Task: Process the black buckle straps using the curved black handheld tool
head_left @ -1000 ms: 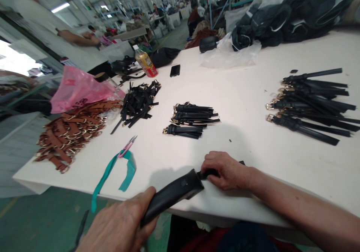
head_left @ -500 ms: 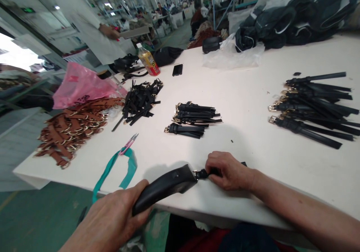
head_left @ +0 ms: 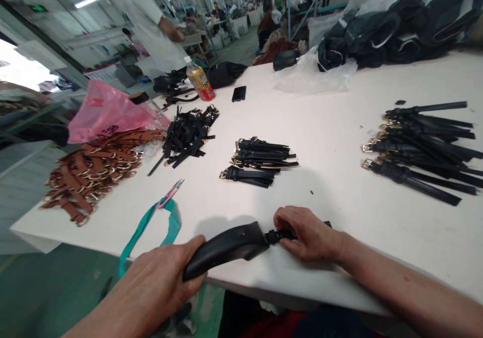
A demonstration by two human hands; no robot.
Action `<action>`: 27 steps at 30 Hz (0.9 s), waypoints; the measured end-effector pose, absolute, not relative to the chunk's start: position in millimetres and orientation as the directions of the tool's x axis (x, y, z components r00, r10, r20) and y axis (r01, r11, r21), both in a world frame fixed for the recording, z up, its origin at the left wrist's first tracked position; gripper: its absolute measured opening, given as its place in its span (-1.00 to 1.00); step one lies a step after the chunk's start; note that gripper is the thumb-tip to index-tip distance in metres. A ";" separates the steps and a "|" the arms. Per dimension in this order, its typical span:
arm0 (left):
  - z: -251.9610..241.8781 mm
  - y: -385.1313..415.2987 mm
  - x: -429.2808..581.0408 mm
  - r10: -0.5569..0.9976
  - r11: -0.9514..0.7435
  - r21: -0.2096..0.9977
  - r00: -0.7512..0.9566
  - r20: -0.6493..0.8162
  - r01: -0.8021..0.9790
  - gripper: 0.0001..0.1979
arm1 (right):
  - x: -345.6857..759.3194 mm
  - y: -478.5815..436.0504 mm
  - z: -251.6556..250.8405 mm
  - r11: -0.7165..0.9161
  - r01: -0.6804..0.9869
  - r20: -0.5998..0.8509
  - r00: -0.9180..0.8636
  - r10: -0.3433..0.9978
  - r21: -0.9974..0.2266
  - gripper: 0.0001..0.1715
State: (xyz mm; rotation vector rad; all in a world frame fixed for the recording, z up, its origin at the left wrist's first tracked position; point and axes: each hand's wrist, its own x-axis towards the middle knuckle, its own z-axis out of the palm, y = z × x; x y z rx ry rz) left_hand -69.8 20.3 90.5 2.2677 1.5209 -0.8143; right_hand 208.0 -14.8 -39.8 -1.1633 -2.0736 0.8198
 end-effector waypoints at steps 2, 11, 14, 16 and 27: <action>93.1 21.6 -74.8 0.736 -0.409 -0.066 0.286 -0.614 0.910 -0.84 | 207.3 -14.2 -39.4 0.419 0.501 0.204 -0.427 0.881 -0.757 -0.69; 82.6 17.7 -51.7 0.790 -0.394 0.006 0.342 -0.509 0.919 -0.88 | 207.2 -14.1 -40.7 0.434 0.509 0.229 -0.416 0.880 -0.743 -0.72; 83.5 14.2 -62.0 0.796 -0.380 0.014 0.335 -0.505 0.925 -0.90 | 207.5 -15.7 -40.9 0.423 0.518 0.223 -0.404 0.887 -0.743 -0.74; 88.1 12.3 -71.9 0.796 -0.371 0.001 0.318 -0.515 0.929 -0.90 | 207.5 -16.1 -40.6 0.429 0.510 0.232 -0.405 0.885 -0.746 -0.75; 76.6 4.3 -55.6 0.854 -0.305 0.011 0.279 -0.440 0.952 -0.84 | 196.2 -23.8 -44.3 0.257 0.594 0.172 -0.197 0.965 -0.762 -0.80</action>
